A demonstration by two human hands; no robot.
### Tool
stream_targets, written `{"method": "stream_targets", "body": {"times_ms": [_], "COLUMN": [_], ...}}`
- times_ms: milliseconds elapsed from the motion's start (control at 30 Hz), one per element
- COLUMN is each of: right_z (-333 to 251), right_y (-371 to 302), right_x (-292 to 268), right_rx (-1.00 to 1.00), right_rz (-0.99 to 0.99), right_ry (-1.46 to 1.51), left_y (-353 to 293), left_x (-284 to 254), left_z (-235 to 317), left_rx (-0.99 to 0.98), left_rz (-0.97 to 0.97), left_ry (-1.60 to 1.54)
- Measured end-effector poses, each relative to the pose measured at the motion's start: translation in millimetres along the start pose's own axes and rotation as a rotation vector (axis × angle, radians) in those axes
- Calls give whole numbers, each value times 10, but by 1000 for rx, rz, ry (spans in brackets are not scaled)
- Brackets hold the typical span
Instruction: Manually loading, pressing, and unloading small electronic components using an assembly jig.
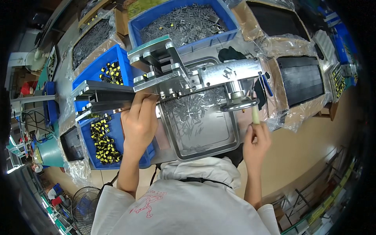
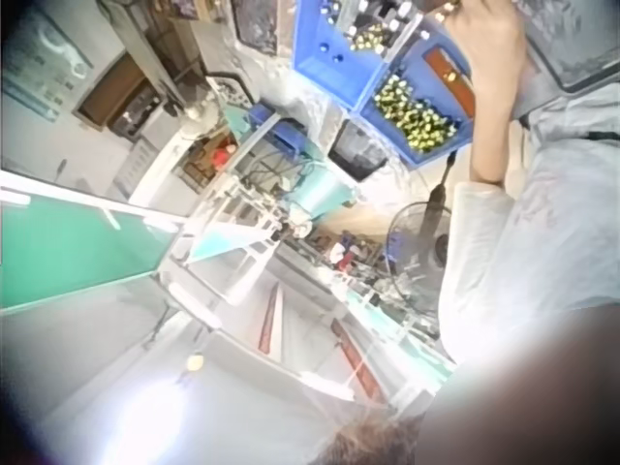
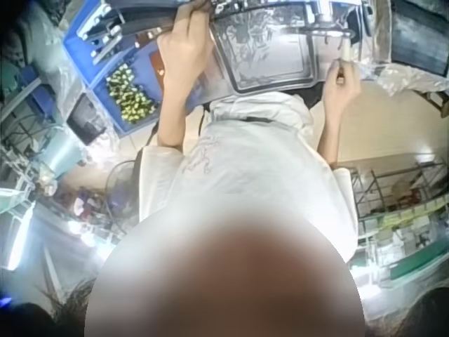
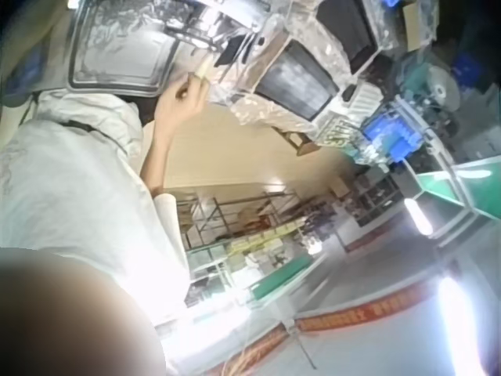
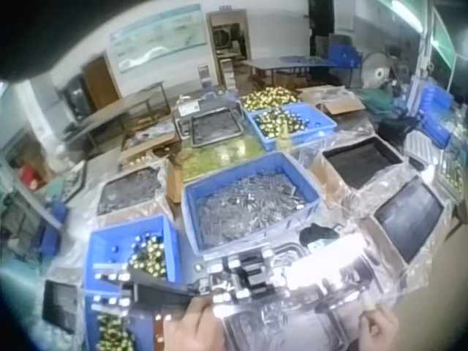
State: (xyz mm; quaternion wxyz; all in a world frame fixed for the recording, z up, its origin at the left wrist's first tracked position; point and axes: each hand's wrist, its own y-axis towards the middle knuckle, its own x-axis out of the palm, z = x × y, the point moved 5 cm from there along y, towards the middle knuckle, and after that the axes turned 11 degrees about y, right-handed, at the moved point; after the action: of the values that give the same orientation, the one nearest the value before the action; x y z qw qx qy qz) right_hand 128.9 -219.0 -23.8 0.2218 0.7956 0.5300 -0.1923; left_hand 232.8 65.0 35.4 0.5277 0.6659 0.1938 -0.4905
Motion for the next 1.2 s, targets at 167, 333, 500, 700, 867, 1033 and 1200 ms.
{"method": "stream_targets", "body": {"times_ms": [167, 333, 500, 700, 867, 1033, 1200], "right_z": [-148, -447, -51, 61, 21, -87, 36], "right_y": [-195, -83, 32, -54, -22, -174, -120], "right_x": [358, -9, -4, 248, 303, 492, 434], "right_rx": [102, -55, 108, 85, 78, -23, 44], "right_rz": [-299, -61, -5, -165, -235, -306, -238], "right_ry": [85, 17, -1, -80, -216, -117, -306], "left_y": [13, -2, 23, 0, -14, -23, -40], "left_x": [-3, 0, -23, 0, 1, 24, 29], "left_z": [16, -12, 15, 29, 107, 189, 183], "left_rx": [-12, 17, 17, 41, 59, 67, 85], "left_rz": [-10, 22, 0, 36, -74, -73, -59], "left_ry": [-27, -3, -1, 18, 127, 192, 243]}}
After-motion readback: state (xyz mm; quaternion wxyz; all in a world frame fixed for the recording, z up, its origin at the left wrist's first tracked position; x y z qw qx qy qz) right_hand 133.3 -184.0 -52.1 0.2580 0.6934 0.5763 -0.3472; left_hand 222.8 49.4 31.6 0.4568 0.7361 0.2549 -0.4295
